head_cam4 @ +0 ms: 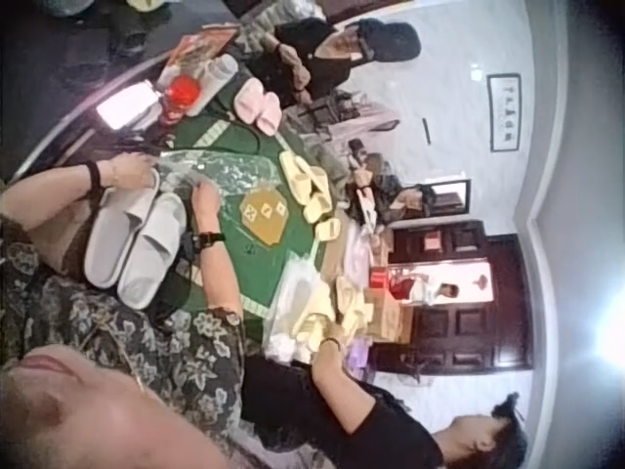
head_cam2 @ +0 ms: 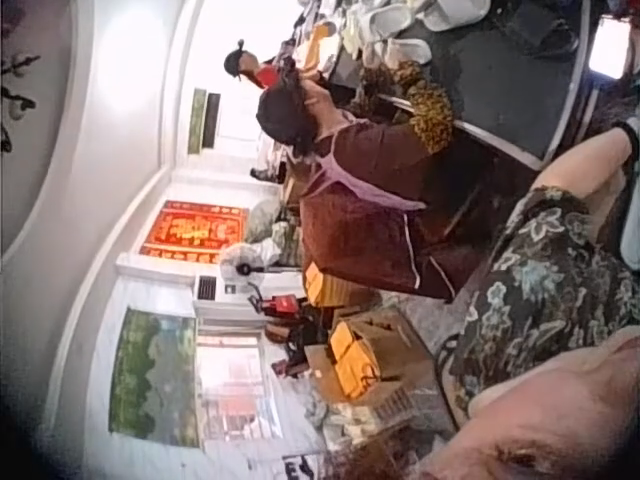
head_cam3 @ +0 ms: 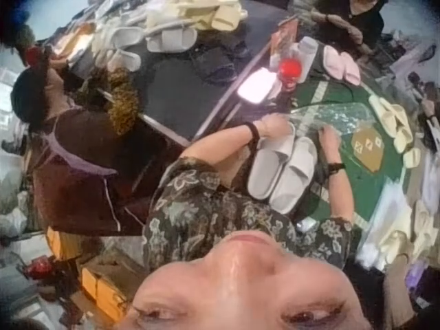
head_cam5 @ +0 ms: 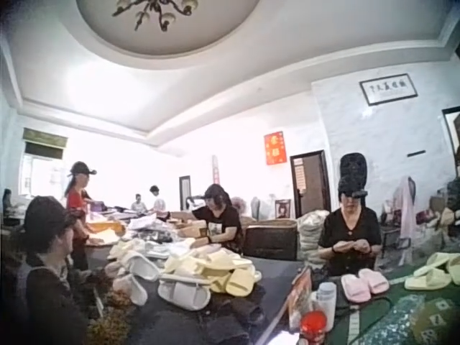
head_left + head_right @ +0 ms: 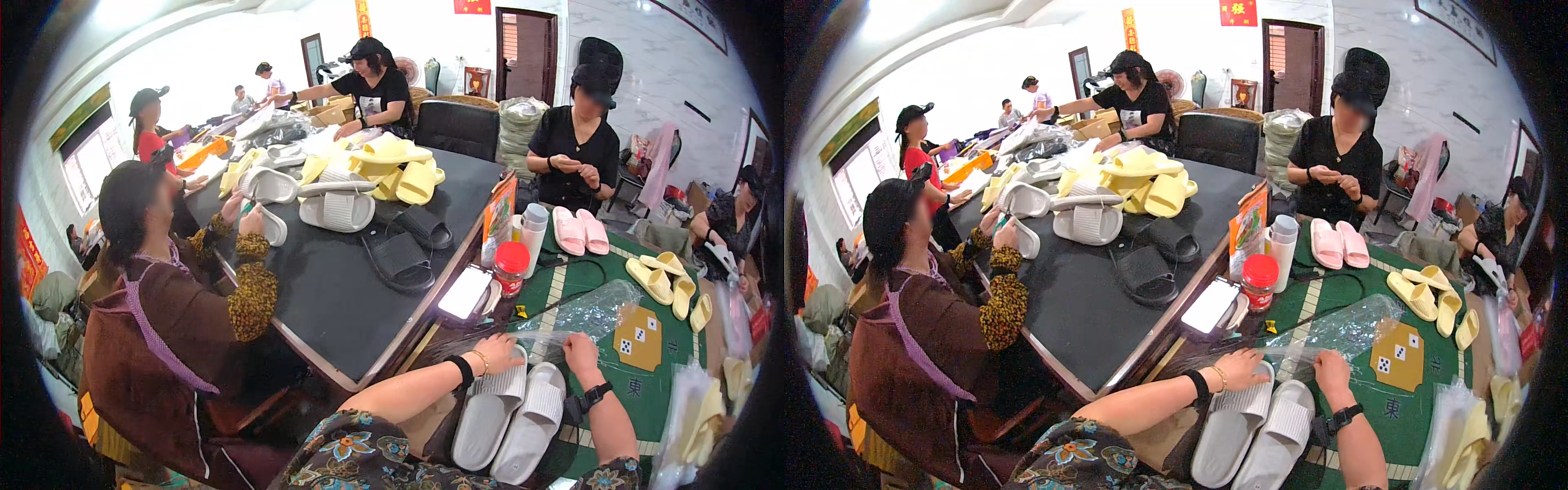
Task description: The recorder and several other people are assembling components of sandals at a large table, specifically applying glue and joining upper straps to the soles.
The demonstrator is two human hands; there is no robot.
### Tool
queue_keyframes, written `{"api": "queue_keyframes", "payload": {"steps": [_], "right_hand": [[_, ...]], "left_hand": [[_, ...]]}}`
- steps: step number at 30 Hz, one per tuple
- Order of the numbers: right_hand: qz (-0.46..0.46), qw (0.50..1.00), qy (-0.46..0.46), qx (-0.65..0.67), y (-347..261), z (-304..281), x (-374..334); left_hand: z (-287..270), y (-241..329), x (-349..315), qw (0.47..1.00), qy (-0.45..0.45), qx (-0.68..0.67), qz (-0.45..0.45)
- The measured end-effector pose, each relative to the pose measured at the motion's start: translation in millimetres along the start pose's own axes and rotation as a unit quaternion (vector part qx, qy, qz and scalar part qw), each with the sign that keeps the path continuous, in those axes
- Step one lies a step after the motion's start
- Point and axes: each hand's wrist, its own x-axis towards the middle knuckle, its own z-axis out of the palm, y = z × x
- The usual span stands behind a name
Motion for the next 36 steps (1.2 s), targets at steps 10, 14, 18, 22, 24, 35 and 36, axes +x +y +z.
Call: {"api": "queue_keyframes", "payload": {"steps": [10, 14, 18, 22, 24, 35, 36], "right_hand": [[0.002, 0.999, -0.012, -0.035, 6, 5, 3], [-0.013, 0.999, 0.029, -0.020, -3, -2, -3], [-0.013, 0.999, 0.049, 0.011, -3, -5, -8], [-0.015, 0.997, 0.065, 0.034, -5, -11, -8], [-0.017, 0.995, 0.083, 0.051, -3, -11, -8], [0.033, 0.975, 0.162, 0.150, 8, -25, -18], [0.036, 0.972, 0.170, 0.160, 2, -28, -15]], "left_hand": [[5, 4, -1, 1.000, 0.018, 0.000, -0.016], [17, -1, -6, 0.999, 0.041, 0.007, -0.017], [19, 3, -8, 0.999, 0.044, 0.020, -0.010], [21, 4, -8, 0.997, 0.062, 0.049, -0.023], [23, 4, -7, 0.996, 0.068, 0.058, -0.025], [19, 5, -11, 0.997, 0.064, 0.032, -0.021], [26, -3, -9, 0.997, 0.075, 0.029, -0.011]]}}
